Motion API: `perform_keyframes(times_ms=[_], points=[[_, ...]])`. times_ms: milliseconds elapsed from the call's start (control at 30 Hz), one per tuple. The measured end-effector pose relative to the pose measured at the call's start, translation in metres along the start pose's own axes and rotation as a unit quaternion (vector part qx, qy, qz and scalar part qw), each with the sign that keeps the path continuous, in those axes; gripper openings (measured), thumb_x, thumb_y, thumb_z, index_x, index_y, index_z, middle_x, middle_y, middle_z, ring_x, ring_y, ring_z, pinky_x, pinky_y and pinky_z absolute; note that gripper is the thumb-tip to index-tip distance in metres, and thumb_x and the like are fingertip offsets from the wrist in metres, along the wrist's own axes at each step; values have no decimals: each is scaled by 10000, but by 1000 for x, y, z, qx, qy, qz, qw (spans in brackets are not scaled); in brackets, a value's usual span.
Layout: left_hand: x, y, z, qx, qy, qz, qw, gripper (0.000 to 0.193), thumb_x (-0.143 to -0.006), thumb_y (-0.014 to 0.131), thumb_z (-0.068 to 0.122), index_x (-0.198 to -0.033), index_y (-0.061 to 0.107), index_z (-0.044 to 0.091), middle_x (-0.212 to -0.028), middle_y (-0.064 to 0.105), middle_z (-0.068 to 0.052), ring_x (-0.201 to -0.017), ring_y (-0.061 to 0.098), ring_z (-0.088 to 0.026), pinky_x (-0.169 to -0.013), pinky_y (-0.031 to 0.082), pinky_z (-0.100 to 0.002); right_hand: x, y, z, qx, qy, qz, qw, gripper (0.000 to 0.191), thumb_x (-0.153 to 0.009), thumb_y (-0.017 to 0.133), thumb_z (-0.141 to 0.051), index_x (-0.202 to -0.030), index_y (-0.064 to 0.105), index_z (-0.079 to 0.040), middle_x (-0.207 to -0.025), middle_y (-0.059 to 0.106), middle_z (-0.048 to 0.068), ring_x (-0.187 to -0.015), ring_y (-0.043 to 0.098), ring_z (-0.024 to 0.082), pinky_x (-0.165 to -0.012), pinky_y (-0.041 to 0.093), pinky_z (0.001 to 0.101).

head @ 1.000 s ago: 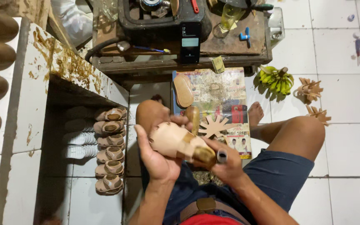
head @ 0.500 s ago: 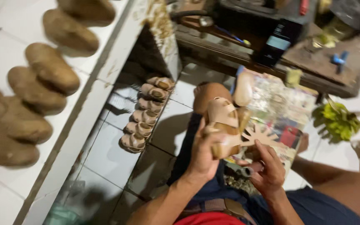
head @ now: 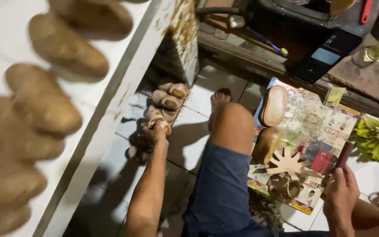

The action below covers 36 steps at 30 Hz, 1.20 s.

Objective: The person assembles sandals by attaching a star-shaped upper to a sole, using a cylindrical tool to press the upper into place. The person handles multiple sandals, placing finished ones on a nearby shelf.

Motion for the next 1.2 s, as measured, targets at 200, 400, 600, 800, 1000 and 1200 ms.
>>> perform_keyframes(times_ms=[200,400,600,800,1000,1200], points=[[-10,54,4,-139,4,60,988,481,-860,683,133,-1309,542,29,-1158,653,-142,-973,658,-249,-807,565,-382,-25,9,-12,76,0,40,996,419,-1088,585,-141,-1478,546,5,-1150,670,91,-888,620,101,-712,513,251],[2,76,-16,-185,-3,17,983,466,-905,668,111,-1334,512,15,-1169,645,-149,-999,646,-246,-839,561,-364,-68,44,-29,65,-15,3,998,447,-997,596,-88,-1431,562,15,-1248,700,147,-1036,675,170,-898,547,317],[9,67,13,-38,145,-47,988,451,-951,653,88,-1359,482,1,-1180,638,-155,-1024,635,-243,-871,558,-346,-55,65,-84,517,-299,106,795,483,-833,810,-206,-1236,651,7,-1008,652,211,-951,620,364,-940,438,529],[97,154,88,80,280,-336,896,309,-1054,652,104,-1325,566,-17,-1122,698,-113,-977,658,-158,-842,533,-270,3,140,-47,461,-255,-122,841,416,-835,765,-283,-1153,661,-36,-960,611,193,-839,562,407,-742,438,505],[251,274,150,4,392,-510,766,222,-1032,680,150,-1200,701,5,-1017,706,-29,-898,649,-83,-799,547,-227,11,140,-16,437,-259,-143,849,440,-860,723,-325,-1206,623,-72,-946,601,160,-908,562,350,-783,429,469],[335,359,197,-121,572,-398,707,365,-898,792,301,-1094,739,-2,-874,742,-126,-750,654,-252,-705,544,-352,-2,131,-18,401,-214,-143,879,469,-867,729,-360,-1226,620,-79,-949,614,148,-898,563,354,-790,430,465]])
Point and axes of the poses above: each hand's wrist, its own x-axis away from the middle knuckle, its own y-axis out of the palm, z = x × y, the point moved 7 cm from there along -x, towards the middle knuckle
